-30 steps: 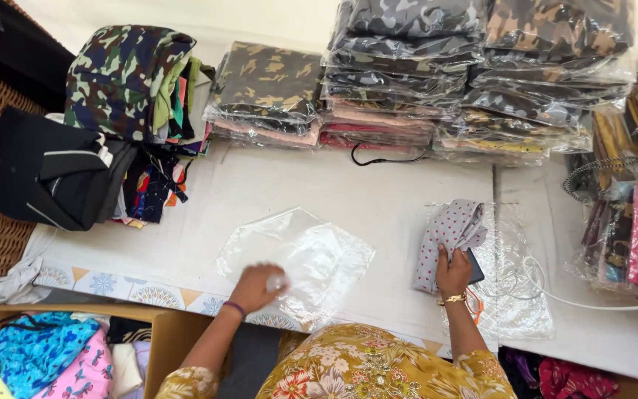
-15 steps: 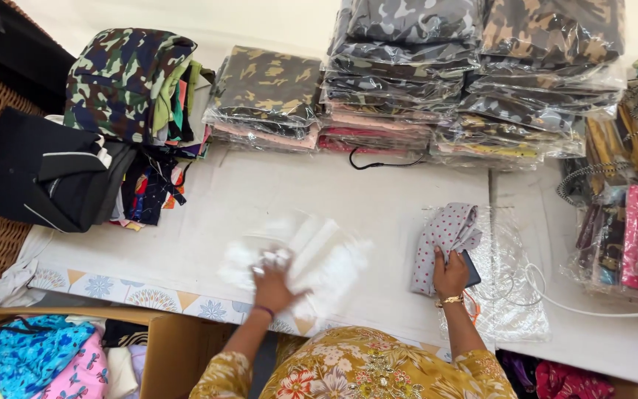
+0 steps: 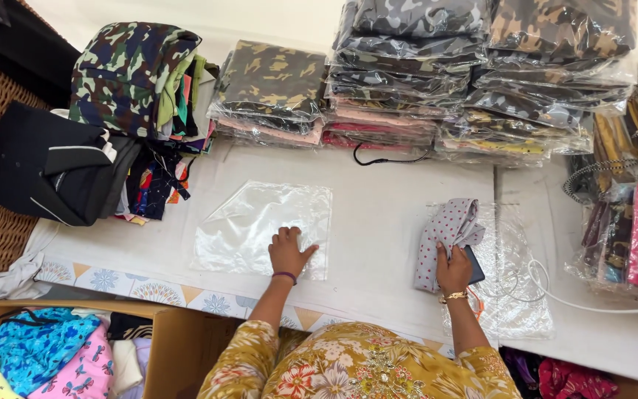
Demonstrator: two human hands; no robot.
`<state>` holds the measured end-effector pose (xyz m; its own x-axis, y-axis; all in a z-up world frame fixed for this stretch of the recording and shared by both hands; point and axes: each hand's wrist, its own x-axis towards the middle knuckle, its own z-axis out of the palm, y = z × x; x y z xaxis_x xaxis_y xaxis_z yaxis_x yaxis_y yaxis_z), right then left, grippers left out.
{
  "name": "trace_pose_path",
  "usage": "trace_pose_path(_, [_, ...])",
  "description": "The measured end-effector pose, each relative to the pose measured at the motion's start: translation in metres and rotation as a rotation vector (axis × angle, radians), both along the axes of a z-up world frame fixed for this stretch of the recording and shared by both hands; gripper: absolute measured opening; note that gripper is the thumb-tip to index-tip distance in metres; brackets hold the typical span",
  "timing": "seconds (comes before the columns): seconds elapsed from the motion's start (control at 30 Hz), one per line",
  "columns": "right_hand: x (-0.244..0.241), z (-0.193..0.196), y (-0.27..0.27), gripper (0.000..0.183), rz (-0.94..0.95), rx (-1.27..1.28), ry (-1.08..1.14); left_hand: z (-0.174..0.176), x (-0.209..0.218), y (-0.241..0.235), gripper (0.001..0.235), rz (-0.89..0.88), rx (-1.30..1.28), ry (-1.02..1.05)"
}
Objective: The person folds various patterned garments, including pink, navy, and camouflage items, and places them into clear plastic bags. They seal the bags and stack the packaged clothes on a table alongside other stacks of similar items.
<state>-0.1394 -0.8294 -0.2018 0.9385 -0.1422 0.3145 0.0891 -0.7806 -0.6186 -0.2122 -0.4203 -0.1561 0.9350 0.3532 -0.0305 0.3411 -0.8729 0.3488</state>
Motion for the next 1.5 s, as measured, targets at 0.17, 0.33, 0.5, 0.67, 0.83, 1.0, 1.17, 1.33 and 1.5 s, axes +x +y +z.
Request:
trace_pose_path(0.17, [0.002,-0.003,-0.001,0.047,-0.001,-0.010,0.018,-0.050,0.009,0.009,0.016,0.066,-0.333,-0.190])
trace_pose_path(0.33, [0.001,0.003,-0.001,0.047,0.008,0.012,0.027,-0.024,0.011,0.008,0.017,0.082,-0.374,-0.095])
trace_pose_path(0.5, [0.001,0.008,0.001,0.047,0.020,0.018,0.022,-0.013,0.005,-0.001,0.022,0.085,-0.272,0.054])
trace_pose_path(0.67, [-0.002,0.015,0.005,0.047,0.059,0.024,0.052,-0.047,0.006,0.012,0.025,0.025,-0.412,-0.050])
trace_pose_path(0.83, [0.000,0.009,0.002,0.048,0.070,0.021,0.041,0.044,-0.004,0.047,0.025,0.036,-0.429,-0.493])
trace_pose_path(1.0, [0.001,0.010,0.004,0.049,0.077,0.014,0.050,0.199,-0.039,0.032,0.029,-0.058,-0.227,-0.585])
trace_pose_path(1.17, [0.002,0.009,0.005,0.047,0.060,-0.052,0.083,0.149,-0.034,0.010,0.025,-0.228,-0.322,-0.448])
trace_pose_path(1.33, [-0.003,0.035,0.012,0.034,0.096,-0.112,0.064,0.006,-0.025,-0.003,0.030,-0.258,-0.255,-0.089])
trace_pose_path(1.5, [-0.006,0.083,0.026,0.020,0.171,-0.213,0.059,-0.025,-0.027,-0.021,0.038,-0.314,-0.015,0.003])
